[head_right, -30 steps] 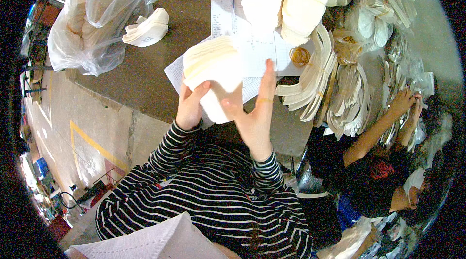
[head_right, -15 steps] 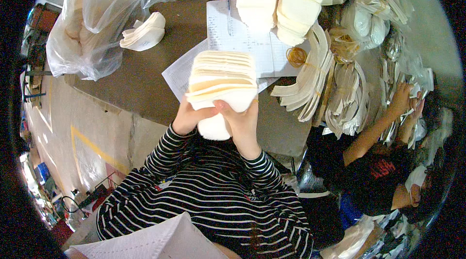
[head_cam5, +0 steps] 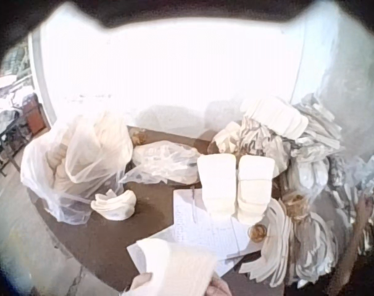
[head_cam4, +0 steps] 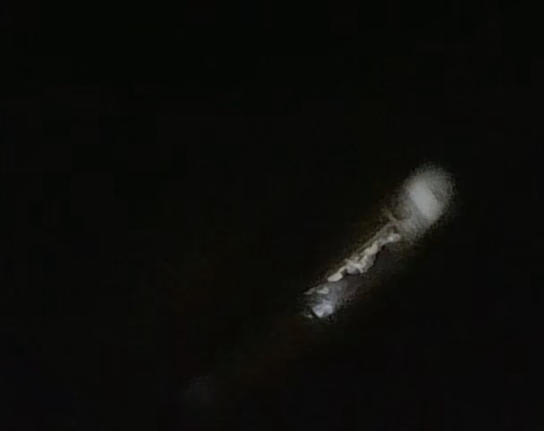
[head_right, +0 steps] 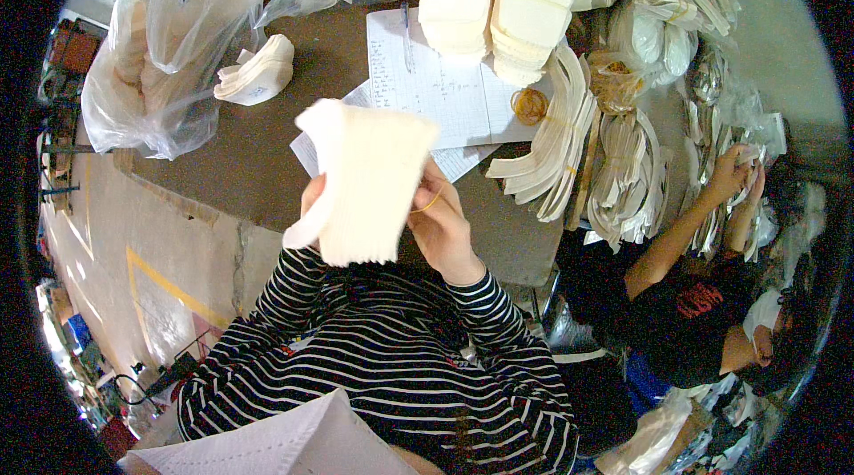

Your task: The person repeatedly picks up stacks of white fabric pieces from a plastic bag, aligns them by hand, and places them on a table. The person handles the pieces one at a time, occasionally adjusting the stack before setting it down.

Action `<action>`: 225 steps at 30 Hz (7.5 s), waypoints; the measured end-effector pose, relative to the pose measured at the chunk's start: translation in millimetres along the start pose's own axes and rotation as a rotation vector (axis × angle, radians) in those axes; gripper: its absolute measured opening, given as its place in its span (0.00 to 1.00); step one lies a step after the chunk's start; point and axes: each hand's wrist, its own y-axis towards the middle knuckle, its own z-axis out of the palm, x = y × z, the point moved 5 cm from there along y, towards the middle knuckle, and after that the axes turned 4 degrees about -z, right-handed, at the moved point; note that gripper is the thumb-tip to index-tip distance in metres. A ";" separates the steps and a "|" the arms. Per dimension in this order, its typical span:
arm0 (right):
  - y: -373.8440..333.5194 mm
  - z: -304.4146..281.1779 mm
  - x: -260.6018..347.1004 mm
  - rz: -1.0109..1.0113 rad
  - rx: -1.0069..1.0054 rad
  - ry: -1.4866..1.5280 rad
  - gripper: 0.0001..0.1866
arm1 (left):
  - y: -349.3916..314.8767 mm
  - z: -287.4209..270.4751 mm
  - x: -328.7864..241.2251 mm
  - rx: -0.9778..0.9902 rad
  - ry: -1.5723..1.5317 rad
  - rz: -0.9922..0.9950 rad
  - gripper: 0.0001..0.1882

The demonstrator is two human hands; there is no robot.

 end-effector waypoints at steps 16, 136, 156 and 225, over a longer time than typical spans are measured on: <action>17.5 25.7 72.7 -0.180 0.940 -0.986 0.50 | -19.8 41.2 -15.6 0.061 1.119 -0.575 0.36; 32.0 -8.5 109.3 -0.781 -0.047 -1.354 0.23 | -17.9 43.5 -197.6 -0.811 2.312 1.238 0.23; 84.6 -97.1 14.6 -0.179 -0.293 -1.202 0.31 | -41.3 11.5 -172.3 -0.525 1.200 0.774 0.20; 57.7 -99.4 10.9 -0.678 -0.352 -0.915 0.22 | -79.2 -43.2 -313.8 -1.799 1.770 0.857 0.49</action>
